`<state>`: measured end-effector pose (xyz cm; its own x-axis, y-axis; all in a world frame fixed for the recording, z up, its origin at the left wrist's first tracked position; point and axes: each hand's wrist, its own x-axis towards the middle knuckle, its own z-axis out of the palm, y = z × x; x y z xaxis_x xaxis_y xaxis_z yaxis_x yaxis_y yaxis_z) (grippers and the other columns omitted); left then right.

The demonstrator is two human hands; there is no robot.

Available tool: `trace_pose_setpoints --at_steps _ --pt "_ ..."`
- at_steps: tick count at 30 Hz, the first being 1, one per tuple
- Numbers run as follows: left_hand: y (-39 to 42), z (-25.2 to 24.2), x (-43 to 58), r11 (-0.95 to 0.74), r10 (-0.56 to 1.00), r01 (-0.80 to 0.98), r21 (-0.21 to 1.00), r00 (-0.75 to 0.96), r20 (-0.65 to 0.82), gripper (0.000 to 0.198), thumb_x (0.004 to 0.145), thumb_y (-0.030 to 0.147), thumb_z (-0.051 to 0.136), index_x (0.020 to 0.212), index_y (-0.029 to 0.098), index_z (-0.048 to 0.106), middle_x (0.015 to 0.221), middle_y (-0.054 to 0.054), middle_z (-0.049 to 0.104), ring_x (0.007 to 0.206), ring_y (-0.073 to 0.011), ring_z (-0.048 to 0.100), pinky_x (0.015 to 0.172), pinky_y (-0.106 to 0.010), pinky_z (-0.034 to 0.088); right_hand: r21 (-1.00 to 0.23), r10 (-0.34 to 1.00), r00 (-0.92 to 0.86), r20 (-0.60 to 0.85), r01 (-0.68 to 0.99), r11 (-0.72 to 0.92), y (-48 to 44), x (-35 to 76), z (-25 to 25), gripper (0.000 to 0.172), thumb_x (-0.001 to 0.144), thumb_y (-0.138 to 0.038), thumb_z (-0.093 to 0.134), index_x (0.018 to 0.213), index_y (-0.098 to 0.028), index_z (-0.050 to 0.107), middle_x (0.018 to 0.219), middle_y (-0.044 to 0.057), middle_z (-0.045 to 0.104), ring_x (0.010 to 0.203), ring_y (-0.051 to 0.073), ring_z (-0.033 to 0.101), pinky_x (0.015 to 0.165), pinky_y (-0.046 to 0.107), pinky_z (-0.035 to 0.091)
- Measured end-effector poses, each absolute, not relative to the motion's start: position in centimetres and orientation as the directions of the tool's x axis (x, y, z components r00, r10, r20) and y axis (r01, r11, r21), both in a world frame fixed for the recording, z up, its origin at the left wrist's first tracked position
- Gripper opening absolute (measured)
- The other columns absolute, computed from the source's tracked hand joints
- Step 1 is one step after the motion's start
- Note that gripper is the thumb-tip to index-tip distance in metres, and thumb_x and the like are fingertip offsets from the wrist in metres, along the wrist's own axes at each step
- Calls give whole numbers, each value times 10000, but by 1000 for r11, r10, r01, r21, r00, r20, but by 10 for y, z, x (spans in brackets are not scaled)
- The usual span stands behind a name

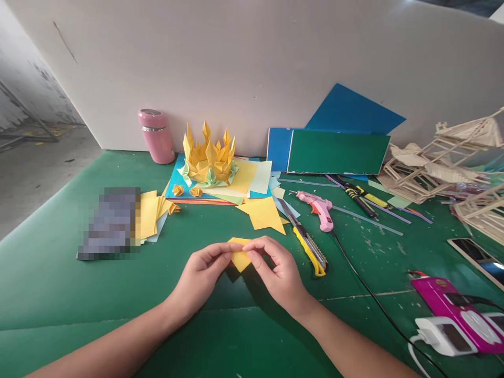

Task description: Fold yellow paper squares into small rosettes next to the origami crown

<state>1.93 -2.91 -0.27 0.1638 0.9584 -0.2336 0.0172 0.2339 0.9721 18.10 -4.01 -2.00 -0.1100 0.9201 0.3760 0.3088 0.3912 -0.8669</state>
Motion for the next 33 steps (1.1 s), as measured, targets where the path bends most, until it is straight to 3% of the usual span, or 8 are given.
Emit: trace_pose_setpoints --at_steps 6,10,15,22,27,33 --pt "-28 -2 20 316 942 -34 948 126 -310 281 629 359 731 836 170 752 728 -30 738 595 -151 612 574 -244 485 -648 798 -191 571 491 582 -42 185 -17 229 777 -103 484 878 -218 654 838 45 487 813 204 520 717 366 475" --pt "-27 -4 20 305 946 -50 951 129 -296 266 617 361 742 810 178 757 830 -47 765 739 -197 663 692 -271 514 -618 795 -207 571 529 582 -43 185 -15 182 742 -127 565 864 -232 650 885 51 502 845 215 508 723 369 477" --pt "-28 -4 19 304 946 -57 951 134 -294 267 625 369 736 820 188 761 861 -47 773 791 -213 675 769 -296 520 -624 804 -200 560 536 568 -43 183 -15 87 795 -171 588 815 -227 651 843 38 521 818 198 520 732 358 465" --pt "-28 -5 20 271 954 6 963 135 -269 225 648 333 719 833 217 774 927 -31 780 888 -236 685 826 -301 524 -679 842 -101 529 546 492 -38 182 -20 120 825 -173 551 711 -212 549 766 25 556 782 190 541 707 328 450" --pt "-30 -2 23 183 973 45 982 136 -188 185 646 308 708 791 214 773 887 -28 787 843 -235 708 785 -295 559 -742 885 -69 461 517 427 -37 182 -22 143 827 -204 534 687 -215 508 785 36 602 813 203 570 731 337 463" --pt "-33 -7 24 68 989 68 995 125 -76 182 598 272 741 766 205 762 846 -26 788 780 -225 725 747 -292 590 -835 932 -56 357 428 346 -40 179 -20 166 815 -215 528 654 -209 486 697 12 602 669 162 576 636 283 482"
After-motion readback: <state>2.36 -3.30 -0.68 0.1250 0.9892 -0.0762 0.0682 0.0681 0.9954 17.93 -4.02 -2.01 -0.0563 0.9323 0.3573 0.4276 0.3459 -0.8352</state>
